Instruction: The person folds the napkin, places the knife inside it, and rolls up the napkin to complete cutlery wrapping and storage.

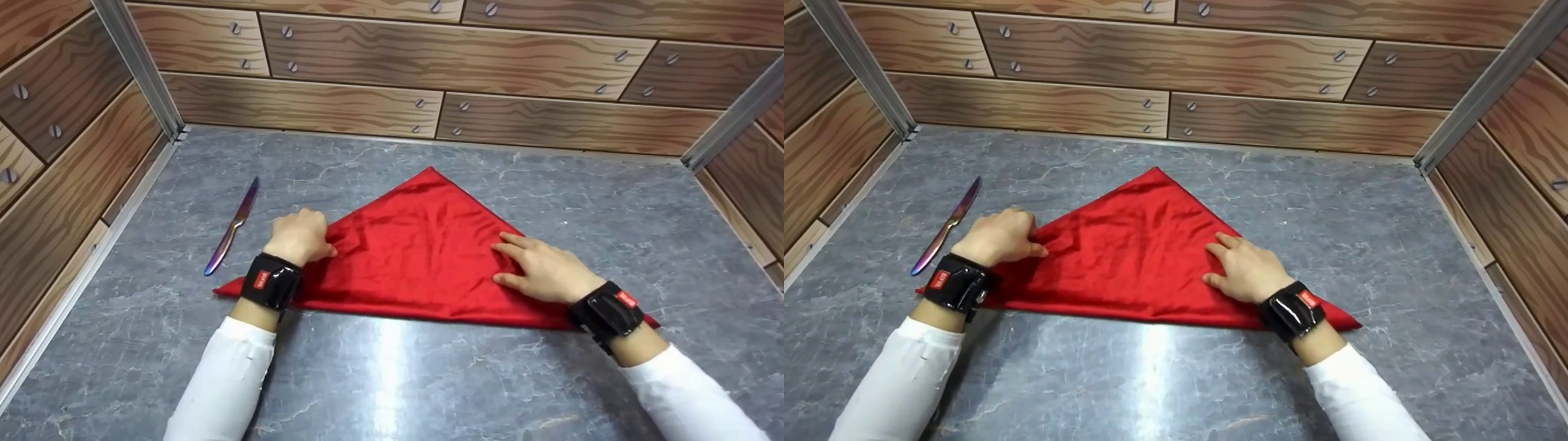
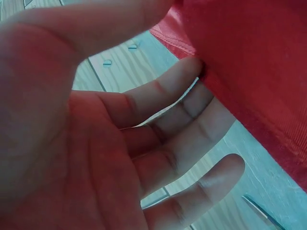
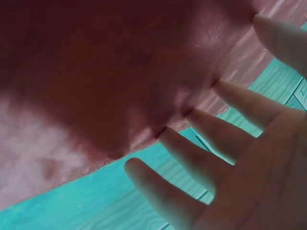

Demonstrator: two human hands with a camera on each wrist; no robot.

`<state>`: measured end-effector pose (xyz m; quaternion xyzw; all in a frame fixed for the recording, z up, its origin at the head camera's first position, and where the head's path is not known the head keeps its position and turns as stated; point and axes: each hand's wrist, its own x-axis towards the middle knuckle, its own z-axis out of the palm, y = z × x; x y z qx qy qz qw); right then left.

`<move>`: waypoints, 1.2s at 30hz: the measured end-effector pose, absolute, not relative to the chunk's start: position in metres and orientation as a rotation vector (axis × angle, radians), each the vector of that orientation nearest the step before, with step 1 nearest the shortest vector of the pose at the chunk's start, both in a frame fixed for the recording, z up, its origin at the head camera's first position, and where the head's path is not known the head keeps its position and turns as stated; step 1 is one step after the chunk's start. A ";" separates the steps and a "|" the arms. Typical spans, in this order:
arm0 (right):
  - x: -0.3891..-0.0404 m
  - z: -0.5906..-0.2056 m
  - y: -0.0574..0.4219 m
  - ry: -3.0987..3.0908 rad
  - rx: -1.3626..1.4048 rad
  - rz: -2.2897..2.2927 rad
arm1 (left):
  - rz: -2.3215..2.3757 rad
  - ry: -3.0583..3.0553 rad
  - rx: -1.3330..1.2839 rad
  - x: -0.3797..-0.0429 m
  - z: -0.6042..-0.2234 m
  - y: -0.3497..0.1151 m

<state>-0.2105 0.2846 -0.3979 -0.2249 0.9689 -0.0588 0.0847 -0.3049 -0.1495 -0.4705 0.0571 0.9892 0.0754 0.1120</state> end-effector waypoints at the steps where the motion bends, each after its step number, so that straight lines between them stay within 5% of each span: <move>1: -0.210 -0.398 0.285 2.896 -0.661 -0.173 | 0.215 2.906 0.169 -0.305 -0.470 -0.149; 25: -0.197 -0.396 0.295 2.917 -0.674 -0.241 | 0.271 3.039 0.239 -0.296 -0.474 -0.143; 32: -0.169 -0.393 0.288 3.022 -1.077 -0.309 | 0.468 2.945 0.756 -0.210 -0.383 -0.103; 36: -0.154 -0.398 0.283 3.006 -1.355 -0.338 | 0.408 2.854 1.041 -0.182 -0.379 -0.087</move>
